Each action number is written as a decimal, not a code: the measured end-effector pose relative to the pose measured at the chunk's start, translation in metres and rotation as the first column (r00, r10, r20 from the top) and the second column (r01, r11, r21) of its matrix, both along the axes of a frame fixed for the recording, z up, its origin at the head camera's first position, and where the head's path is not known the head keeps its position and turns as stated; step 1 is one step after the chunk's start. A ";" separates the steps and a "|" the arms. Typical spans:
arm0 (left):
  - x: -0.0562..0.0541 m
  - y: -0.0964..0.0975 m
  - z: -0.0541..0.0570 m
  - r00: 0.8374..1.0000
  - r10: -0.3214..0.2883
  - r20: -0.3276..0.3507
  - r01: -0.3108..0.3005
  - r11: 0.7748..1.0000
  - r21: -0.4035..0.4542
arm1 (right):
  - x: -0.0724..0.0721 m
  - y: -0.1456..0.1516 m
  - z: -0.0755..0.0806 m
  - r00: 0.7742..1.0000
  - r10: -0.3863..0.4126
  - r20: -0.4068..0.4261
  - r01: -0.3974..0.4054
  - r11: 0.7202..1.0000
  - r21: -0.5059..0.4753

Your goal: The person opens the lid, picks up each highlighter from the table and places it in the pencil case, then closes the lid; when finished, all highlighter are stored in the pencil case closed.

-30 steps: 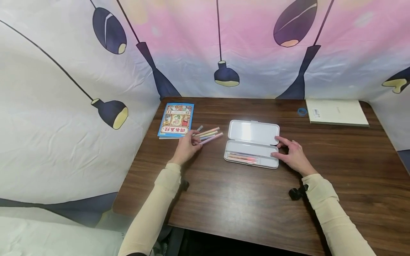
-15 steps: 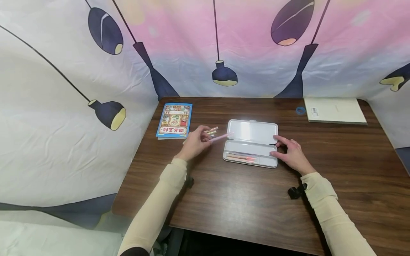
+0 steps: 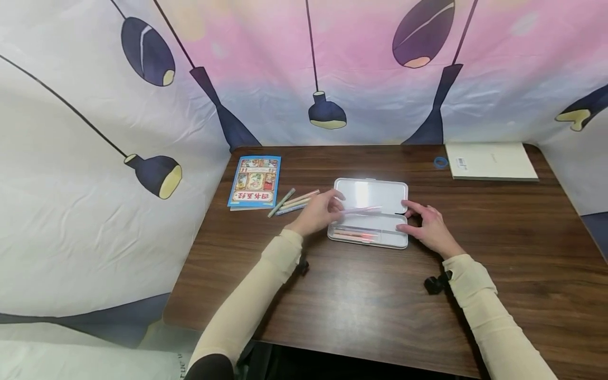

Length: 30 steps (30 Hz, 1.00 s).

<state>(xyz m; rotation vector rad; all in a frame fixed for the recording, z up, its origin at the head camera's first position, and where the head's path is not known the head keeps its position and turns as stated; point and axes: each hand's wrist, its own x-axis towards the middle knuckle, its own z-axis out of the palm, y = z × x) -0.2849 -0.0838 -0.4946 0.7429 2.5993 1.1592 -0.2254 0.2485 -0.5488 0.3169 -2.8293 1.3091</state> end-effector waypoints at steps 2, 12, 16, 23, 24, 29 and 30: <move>0.000 0.006 -0.002 1.000 -0.026 0.009 0.026 1.000 -0.014 | 0.000 0.000 -0.001 1.000 0.002 -0.002 -0.002 1.000 -0.001; -0.002 0.020 -0.008 0.994 -0.113 0.001 0.113 0.992 -0.050 | -0.001 0.000 -0.004 1.000 0.007 -0.015 -0.007 1.000 0.000; -0.003 0.024 -0.008 0.990 -0.143 -0.021 0.140 0.986 -0.088 | -0.001 0.001 -0.003 1.000 0.005 -0.011 -0.005 1.000 0.002; -0.004 0.030 -0.010 0.986 -0.161 -0.042 0.155 0.981 -0.116 | -0.002 0.001 -0.002 1.000 -0.001 0.000 0.001 1.000 0.006; -0.004 0.031 -0.011 0.986 -0.163 -0.046 0.157 0.980 -0.120 | -0.002 0.001 -0.002 1.000 -0.002 0.002 0.002 1.000 0.006; -0.004 0.034 -0.013 0.983 -0.172 -0.056 0.164 0.977 -0.135 | -0.002 0.001 -0.002 1.000 -0.002 0.009 0.002 1.000 0.008; -0.005 0.034 -0.013 0.983 -0.173 -0.057 0.164 0.977 -0.136 | -0.002 0.001 -0.002 1.000 -0.002 0.010 0.002 1.000 0.009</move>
